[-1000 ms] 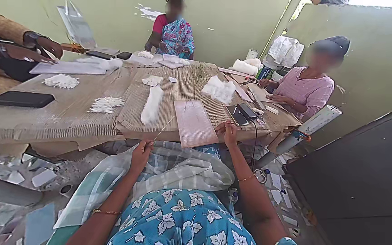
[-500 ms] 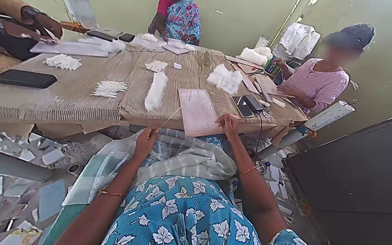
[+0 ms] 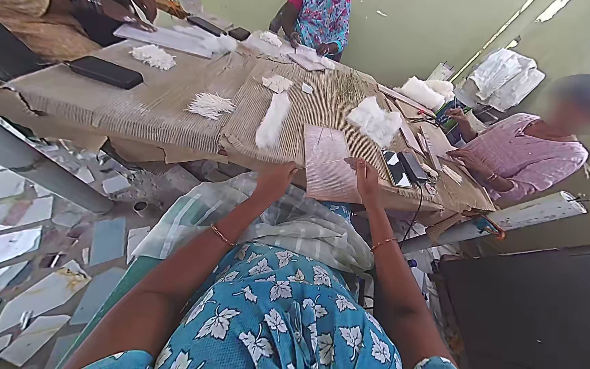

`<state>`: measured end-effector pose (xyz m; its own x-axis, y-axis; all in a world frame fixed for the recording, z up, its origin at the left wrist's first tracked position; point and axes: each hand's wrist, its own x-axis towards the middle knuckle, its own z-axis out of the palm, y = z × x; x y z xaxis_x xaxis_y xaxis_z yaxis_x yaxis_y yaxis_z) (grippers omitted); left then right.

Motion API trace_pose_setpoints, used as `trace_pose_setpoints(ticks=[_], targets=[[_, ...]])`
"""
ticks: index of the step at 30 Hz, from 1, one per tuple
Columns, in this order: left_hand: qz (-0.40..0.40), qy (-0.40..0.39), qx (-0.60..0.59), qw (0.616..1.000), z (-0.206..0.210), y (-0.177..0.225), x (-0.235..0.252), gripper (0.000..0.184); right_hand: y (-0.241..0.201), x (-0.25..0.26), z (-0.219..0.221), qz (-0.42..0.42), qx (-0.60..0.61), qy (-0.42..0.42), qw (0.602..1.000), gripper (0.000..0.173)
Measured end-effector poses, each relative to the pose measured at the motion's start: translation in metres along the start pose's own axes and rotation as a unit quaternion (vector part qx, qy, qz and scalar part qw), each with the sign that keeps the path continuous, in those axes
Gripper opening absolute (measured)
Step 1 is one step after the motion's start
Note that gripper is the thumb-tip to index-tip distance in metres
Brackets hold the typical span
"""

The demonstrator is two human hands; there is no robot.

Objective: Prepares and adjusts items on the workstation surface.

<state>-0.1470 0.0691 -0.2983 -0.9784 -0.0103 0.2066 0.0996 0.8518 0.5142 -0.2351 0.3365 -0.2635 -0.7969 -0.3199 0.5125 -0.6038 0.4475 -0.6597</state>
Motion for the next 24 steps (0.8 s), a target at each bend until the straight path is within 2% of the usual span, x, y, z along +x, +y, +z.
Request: trace_pose_setpoints(ticks=[4,9,16,24], targets=[[-0.019,-0.034,0.021,0.999,-0.015,0.013,0.005,0.032,-0.010,0.034,0.020,-0.042,-0.113,-0.194,0.974,0.071],[-0.045,-0.077,0.065,0.994,-0.029,0.029,0.015,0.031,0.003,0.048,0.052,-0.034,-0.237,-0.325,0.915,0.076],[-0.047,-0.062,0.056,0.995,-0.026,0.040,0.002,0.028,-0.024,0.026,0.041,-0.002,-0.288,-0.367,0.885,0.076],[-0.069,-0.155,-0.007,0.985,-0.033,0.049,-0.013,0.028,-0.044,-0.007,0.001,0.044,-0.287,-0.456,0.841,0.077]])
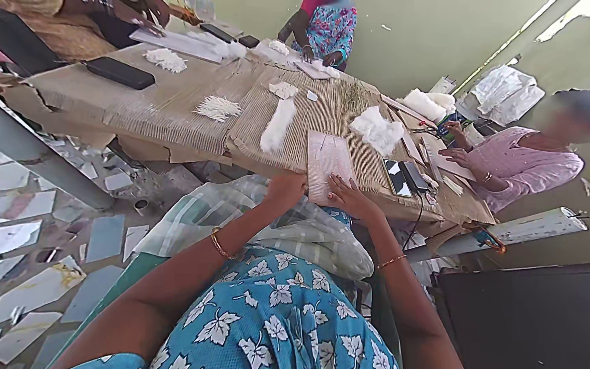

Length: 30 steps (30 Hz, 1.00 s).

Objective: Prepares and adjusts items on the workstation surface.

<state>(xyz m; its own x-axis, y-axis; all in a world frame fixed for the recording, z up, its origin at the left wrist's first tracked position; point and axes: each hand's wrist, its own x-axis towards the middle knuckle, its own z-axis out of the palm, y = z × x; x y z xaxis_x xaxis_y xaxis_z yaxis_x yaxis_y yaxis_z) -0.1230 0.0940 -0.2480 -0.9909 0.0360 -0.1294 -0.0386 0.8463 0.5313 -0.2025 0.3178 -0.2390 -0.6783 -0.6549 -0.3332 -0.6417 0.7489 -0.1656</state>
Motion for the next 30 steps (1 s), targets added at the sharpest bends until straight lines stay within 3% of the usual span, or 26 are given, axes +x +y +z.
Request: trace_pose_setpoints(ticks=[4,8,15,23,30], targets=[[0.018,0.051,0.023,0.998,-0.005,0.001,0.008,0.029,0.011,0.000,-0.017,-0.012,0.042,0.046,0.998,0.075],[0.034,0.124,0.062,0.990,-0.013,-0.002,0.028,0.022,0.012,0.039,-0.041,-0.023,0.052,0.095,0.994,0.073],[0.013,0.104,0.093,0.990,-0.014,-0.017,0.049,0.021,0.005,0.087,-0.030,0.006,0.032,0.061,0.998,0.074],[0.011,0.063,0.034,0.997,-0.002,-0.004,0.032,0.026,-0.001,0.036,-0.008,0.028,-0.003,0.037,0.999,0.079],[0.017,0.016,0.040,0.999,-0.009,0.010,0.026,0.032,0.001,0.007,-0.014,0.037,0.052,0.028,0.998,0.077]])
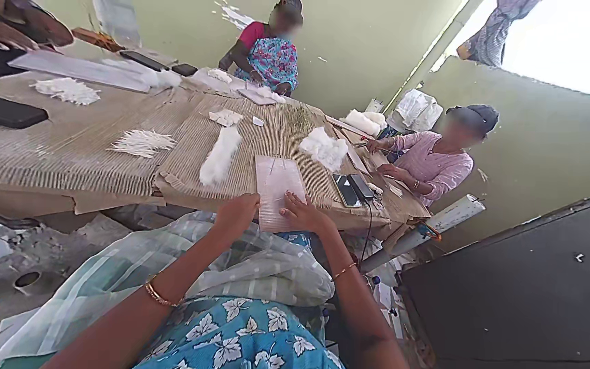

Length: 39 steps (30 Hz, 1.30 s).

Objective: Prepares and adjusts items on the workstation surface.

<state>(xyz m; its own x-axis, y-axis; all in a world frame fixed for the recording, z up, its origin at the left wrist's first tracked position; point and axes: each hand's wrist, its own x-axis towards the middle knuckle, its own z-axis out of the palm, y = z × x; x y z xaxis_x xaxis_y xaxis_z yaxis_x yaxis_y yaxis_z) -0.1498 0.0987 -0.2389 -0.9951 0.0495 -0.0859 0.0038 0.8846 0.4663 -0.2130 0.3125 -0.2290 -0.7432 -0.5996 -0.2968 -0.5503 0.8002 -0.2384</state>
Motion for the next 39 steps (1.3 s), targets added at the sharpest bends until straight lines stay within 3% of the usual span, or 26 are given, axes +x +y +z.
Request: trace_pose_setpoints(ticks=[4,8,21,27,33,39], targets=[[0.011,0.026,0.050,0.998,-0.005,0.004,0.018,0.031,0.005,0.033,-0.018,-0.001,0.005,0.054,0.999,0.077],[0.002,0.032,0.079,0.996,0.000,0.000,0.023,0.028,0.002,0.059,-0.006,0.019,-0.014,0.044,0.999,0.082],[0.007,-0.004,-0.030,1.000,-0.003,-0.005,-0.009,0.030,0.004,-0.013,0.007,0.026,0.006,-0.012,1.000,0.081],[0.007,0.054,-0.021,0.998,-0.004,-0.007,0.013,0.028,0.004,0.023,-0.023,0.010,0.046,0.054,0.997,0.075],[-0.031,0.025,-0.002,0.999,-0.010,-0.010,0.025,0.031,0.005,0.078,-0.017,0.036,0.006,0.036,0.999,0.081],[-0.002,0.053,-0.022,0.998,0.007,-0.019,0.008,0.025,0.003,0.043,-0.001,0.026,-0.001,0.049,0.998,0.077]])
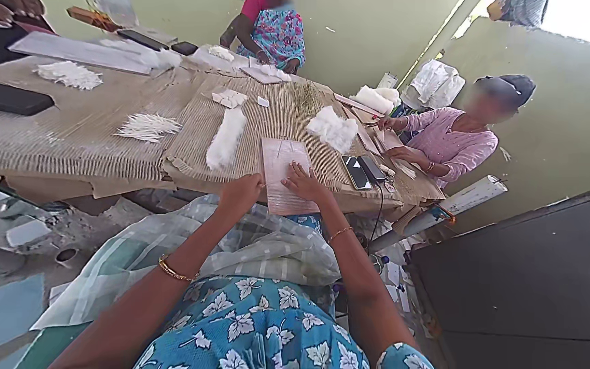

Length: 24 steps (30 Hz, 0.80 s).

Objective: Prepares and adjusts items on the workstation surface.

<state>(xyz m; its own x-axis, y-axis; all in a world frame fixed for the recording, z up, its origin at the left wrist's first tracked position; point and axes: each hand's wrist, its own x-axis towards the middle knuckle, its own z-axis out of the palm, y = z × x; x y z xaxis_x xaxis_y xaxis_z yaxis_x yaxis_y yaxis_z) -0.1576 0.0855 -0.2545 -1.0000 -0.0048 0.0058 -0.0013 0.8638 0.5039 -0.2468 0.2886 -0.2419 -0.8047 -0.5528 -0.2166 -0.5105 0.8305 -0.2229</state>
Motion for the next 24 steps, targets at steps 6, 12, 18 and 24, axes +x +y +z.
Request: trace_pose_setpoints(ticks=[6,12,18,24], targets=[[0.017,-0.017,-0.031,0.999,-0.003,-0.005,-0.017,0.024,0.010,-0.053,0.002,0.005,0.001,-0.053,0.999,0.075],[0.026,0.005,-0.009,1.000,-0.010,0.001,-0.005,0.024,0.019,-0.040,-0.019,-0.004,0.030,-0.005,1.000,0.075],[0.019,0.028,0.033,0.999,-0.006,-0.004,0.017,0.023,0.033,0.032,-0.007,0.006,0.022,0.002,1.000,0.083],[0.006,-0.009,0.015,1.000,0.001,-0.009,0.009,0.024,0.032,0.017,0.005,0.010,0.002,0.011,1.000,0.085]])
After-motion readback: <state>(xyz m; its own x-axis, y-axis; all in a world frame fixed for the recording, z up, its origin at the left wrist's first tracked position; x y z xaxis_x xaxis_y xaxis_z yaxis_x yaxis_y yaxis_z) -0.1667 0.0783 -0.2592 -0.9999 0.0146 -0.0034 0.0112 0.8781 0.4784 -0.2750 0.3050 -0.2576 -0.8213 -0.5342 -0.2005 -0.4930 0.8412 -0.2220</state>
